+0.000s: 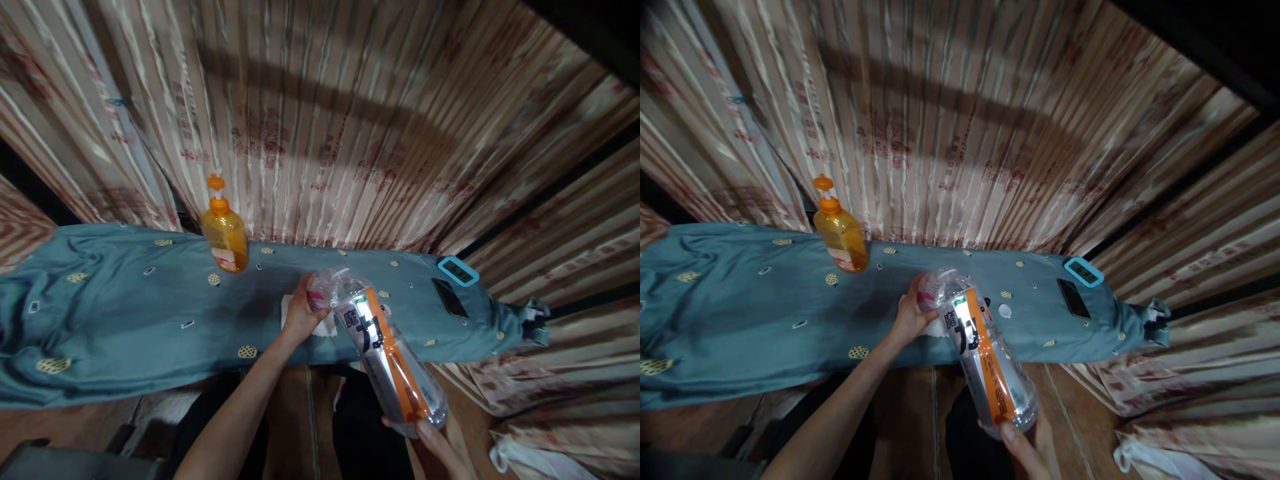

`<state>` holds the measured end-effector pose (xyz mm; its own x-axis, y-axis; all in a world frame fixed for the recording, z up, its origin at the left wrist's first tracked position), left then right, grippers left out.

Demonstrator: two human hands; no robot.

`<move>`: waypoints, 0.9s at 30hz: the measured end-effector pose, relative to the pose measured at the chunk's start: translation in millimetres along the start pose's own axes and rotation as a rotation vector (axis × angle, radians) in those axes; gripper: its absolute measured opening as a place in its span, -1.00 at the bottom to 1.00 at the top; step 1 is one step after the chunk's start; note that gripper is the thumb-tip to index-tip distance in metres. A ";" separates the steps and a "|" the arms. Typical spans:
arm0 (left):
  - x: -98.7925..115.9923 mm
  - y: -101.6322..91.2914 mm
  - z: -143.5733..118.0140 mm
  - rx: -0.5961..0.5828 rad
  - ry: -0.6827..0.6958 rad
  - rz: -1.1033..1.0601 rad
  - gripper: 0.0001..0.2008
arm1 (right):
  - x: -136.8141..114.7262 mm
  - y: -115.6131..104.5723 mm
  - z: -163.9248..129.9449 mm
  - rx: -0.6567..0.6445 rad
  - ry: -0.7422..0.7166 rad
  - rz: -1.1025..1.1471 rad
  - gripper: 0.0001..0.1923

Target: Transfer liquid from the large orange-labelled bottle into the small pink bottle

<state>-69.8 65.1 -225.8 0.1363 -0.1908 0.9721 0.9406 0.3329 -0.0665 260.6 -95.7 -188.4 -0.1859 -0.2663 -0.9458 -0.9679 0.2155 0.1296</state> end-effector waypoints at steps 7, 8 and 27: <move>-4.1 -2.3 1.1 0.023 -0.005 0.009 -0.07 | 0.5 2.4 -4.5 0.011 0.031 0.011 -0.17; -4.6 -2.5 1.3 0.023 -0.003 0.009 -0.06 | -0.1 3.6 -4.8 0.005 0.033 0.009 -0.20; 0.3 -5.9 3.7 0.025 -0.009 -0.002 -0.12 | -11.4 15.8 -10.2 -0.007 -0.038 0.001 0.03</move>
<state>-76.5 66.5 -224.3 0.1312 -0.1831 0.9743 0.9329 0.3552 -0.0589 245.7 -98.8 -172.6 -0.1805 -0.2297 -0.9564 -0.9688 0.2096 0.1325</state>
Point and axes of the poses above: each hand's wrist, its own z-axis towards the middle knuckle, its own y-axis out of the palm, x = y × z, the point moved 7 cm from there along z, towards the middle knuckle, and after that the axes turned 5 degrees about -z, right-handed, at the moved point
